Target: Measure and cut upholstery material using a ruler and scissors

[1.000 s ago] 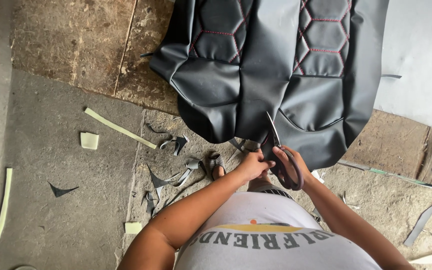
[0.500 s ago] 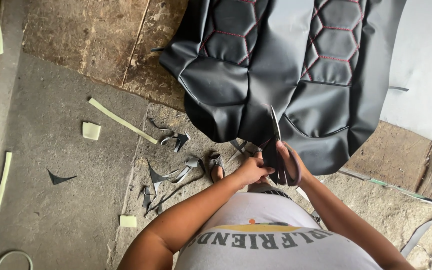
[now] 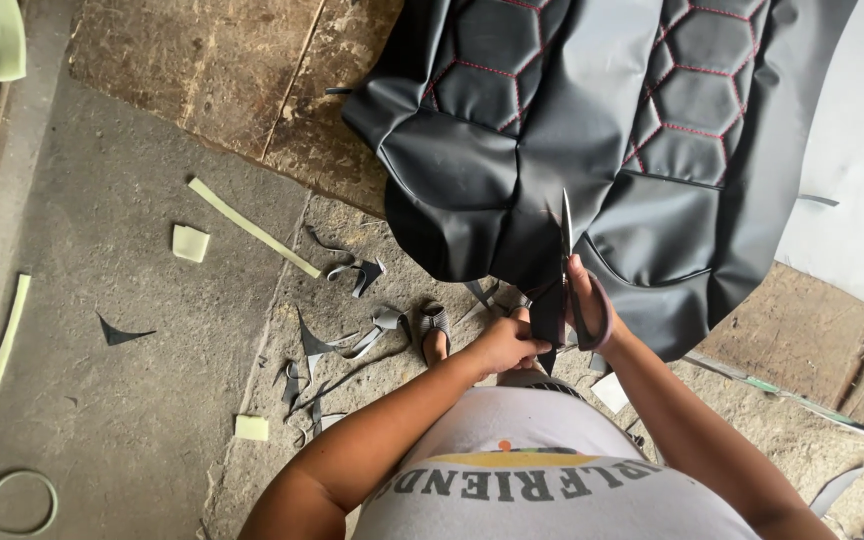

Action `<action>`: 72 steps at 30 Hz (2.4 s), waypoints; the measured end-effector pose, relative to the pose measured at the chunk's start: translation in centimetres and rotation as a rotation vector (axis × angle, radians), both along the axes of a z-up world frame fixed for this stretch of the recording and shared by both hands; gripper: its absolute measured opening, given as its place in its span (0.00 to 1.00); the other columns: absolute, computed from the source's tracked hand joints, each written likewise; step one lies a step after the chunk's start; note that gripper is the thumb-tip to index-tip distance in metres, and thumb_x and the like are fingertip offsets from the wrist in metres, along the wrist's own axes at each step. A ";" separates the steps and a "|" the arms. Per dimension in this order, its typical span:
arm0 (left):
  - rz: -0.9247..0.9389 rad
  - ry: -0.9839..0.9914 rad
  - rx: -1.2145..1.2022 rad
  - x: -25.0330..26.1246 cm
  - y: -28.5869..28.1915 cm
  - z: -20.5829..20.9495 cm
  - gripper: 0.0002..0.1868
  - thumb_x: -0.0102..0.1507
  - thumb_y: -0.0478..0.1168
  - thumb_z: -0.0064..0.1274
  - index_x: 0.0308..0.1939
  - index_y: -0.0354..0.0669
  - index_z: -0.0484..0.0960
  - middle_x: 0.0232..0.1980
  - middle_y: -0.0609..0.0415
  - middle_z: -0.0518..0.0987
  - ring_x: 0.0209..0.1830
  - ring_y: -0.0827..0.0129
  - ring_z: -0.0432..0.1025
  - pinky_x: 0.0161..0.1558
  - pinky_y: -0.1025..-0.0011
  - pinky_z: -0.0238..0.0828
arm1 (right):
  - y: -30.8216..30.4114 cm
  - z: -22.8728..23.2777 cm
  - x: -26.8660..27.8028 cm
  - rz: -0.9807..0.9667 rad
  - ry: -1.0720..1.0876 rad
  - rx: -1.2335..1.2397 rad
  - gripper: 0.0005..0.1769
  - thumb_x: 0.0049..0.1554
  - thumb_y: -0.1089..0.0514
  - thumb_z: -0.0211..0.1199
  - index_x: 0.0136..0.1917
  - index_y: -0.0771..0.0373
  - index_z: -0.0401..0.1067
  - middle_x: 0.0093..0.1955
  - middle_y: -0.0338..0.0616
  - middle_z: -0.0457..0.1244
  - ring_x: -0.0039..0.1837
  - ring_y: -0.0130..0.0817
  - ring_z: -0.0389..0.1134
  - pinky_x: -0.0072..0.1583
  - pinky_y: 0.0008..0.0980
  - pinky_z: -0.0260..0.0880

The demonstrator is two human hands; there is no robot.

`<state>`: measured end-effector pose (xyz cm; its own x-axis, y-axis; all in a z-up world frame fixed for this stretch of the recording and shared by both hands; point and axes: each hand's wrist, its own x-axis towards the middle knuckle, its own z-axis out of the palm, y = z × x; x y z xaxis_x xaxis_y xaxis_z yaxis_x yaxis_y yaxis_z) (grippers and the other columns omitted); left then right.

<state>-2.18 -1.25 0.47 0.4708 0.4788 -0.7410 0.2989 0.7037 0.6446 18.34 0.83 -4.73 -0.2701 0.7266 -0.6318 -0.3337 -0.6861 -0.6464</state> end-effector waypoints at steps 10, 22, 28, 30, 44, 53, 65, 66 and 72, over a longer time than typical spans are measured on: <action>-0.004 -0.029 0.008 0.0 -0.2 -0.1 0.12 0.59 0.44 0.66 0.29 0.41 0.81 0.25 0.52 0.80 0.24 0.74 0.78 0.26 0.85 0.77 | 1.4 6.8 -1.3 -0.003 -0.042 -0.011 0.44 0.67 0.24 0.37 0.59 0.66 0.72 0.42 0.47 0.64 0.41 0.38 0.69 0.41 0.37 0.73; 0.068 -0.076 -0.057 -1.4 -0.2 2.0 0.12 0.58 0.43 0.67 0.32 0.41 0.82 0.26 0.53 0.79 0.23 0.76 0.78 0.26 0.85 0.77 | 3.3 10.5 2.2 0.136 -0.248 0.029 0.32 0.70 0.37 0.47 0.46 0.70 0.68 0.29 0.55 0.57 0.28 0.43 0.62 0.28 0.36 0.62; 0.111 -0.086 -0.082 -1.8 -0.6 0.0 0.14 0.57 0.45 0.70 0.33 0.41 0.82 0.27 0.53 0.80 0.24 0.75 0.78 0.27 0.84 0.78 | 5.2 13.8 3.6 0.275 -0.298 0.056 0.26 0.70 0.43 0.48 0.53 0.73 0.66 0.28 0.54 0.55 0.29 0.42 0.59 0.29 0.35 0.60; 0.038 -0.015 0.062 -2.5 -0.1 -1.8 0.18 0.54 0.51 0.74 0.37 0.46 0.86 0.30 0.52 0.84 0.31 0.70 0.81 0.33 0.77 0.80 | 6.2 14.3 4.4 0.352 -0.342 0.032 0.26 0.69 0.44 0.50 0.52 0.73 0.68 0.29 0.54 0.56 0.31 0.41 0.58 0.29 0.35 0.62; 1.306 0.189 0.596 -5.9 6.0 7.5 0.16 0.64 0.43 0.65 0.49 0.39 0.81 0.43 0.49 0.82 0.44 0.63 0.79 0.49 0.67 0.76 | 12.3 18.4 6.4 0.711 -0.461 0.007 0.21 0.63 0.46 0.60 0.43 0.69 0.68 0.29 0.52 0.56 0.31 0.41 0.59 0.29 0.34 0.62; 1.239 0.204 -0.011 -4.0 3.1 0.8 0.43 0.62 0.73 0.54 0.60 0.39 0.65 0.55 0.40 0.73 0.54 0.54 0.75 0.54 0.65 0.69 | 15.7 18.8 6.2 0.902 -0.493 0.024 0.18 0.61 0.50 0.63 0.42 0.68 0.69 0.28 0.51 0.58 0.30 0.39 0.60 0.28 0.33 0.64; 1.494 -0.200 -0.239 4.4 4.8 0.8 0.29 0.49 0.42 0.79 0.49 0.43 0.81 0.44 0.52 0.84 0.45 0.62 0.81 0.49 0.63 0.79 | 20.2 14.7 8.4 1.176 -0.615 0.032 0.16 0.59 0.51 0.68 0.43 0.67 0.71 0.27 0.49 0.59 0.30 0.37 0.60 0.27 0.30 0.64; 1.546 -0.206 -0.247 4.3 4.9 1.1 0.26 0.49 0.41 0.78 0.46 0.44 0.82 0.42 0.52 0.85 0.42 0.63 0.82 0.48 0.64 0.81 | 20.6 14.4 8.6 1.223 -0.633 0.031 0.16 0.58 0.51 0.69 0.44 0.67 0.72 0.28 0.48 0.60 0.31 0.36 0.61 0.27 0.29 0.65; 1.541 -0.288 -0.241 4.4 4.7 1.4 0.35 0.51 0.42 0.77 0.60 0.46 0.78 0.52 0.50 0.83 0.53 0.58 0.79 0.57 0.59 0.77 | 24.6 18.3 5.4 1.395 -0.719 0.045 0.15 0.54 0.56 0.75 0.45 0.68 0.75 0.26 0.51 0.60 0.28 0.36 0.60 0.27 0.29 0.64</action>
<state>2.24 3.40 1.85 -0.2024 0.4990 -0.8426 -0.8751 0.2939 0.3843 23.70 25.48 13.58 -0.3823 0.1911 -0.9041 0.8978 -0.1548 -0.4124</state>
